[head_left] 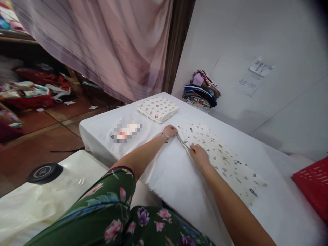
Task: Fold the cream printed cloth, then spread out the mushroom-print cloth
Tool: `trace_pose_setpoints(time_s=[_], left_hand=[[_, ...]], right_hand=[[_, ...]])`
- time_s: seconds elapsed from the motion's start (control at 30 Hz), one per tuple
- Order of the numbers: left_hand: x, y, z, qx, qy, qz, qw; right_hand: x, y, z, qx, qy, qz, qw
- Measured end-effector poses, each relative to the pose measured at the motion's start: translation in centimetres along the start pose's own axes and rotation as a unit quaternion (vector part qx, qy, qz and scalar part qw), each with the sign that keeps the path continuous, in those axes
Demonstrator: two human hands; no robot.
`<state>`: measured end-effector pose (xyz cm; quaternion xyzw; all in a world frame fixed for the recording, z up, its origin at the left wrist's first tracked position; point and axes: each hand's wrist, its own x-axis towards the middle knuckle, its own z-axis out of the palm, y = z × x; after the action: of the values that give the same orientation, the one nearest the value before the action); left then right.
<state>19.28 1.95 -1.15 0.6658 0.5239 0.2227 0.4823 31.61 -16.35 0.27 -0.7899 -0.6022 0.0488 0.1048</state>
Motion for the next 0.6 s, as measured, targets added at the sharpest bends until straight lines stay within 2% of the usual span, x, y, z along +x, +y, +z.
trace_pose_setpoints(time_s=[0.13, 0.33, 0.47, 0.6], left_hand=[[0.3, 0.4, -0.2, 0.021, 0.001, -0.022, 1.000], [1.6, 1.3, 0.2, 0.133, -0.021, -0.034, 0.990], [2.6, 1.8, 0.8, 0.148, -0.037, -0.036, 0.988], [2.7, 2.6, 0.9, 0.131, -0.046, -0.042, 0.989]], right_hand=[[0.3, 0.2, 0.1, 0.015, -0.004, 0.007, 1.000], [0.8, -0.8, 0.1, -0.025, -0.007, 0.002, 1.000], [1.1, -1.3, 0.4, -0.052, -0.027, -0.001, 0.998], [1.2, -1.3, 0.6, -0.039, -0.013, -0.003, 0.999]])
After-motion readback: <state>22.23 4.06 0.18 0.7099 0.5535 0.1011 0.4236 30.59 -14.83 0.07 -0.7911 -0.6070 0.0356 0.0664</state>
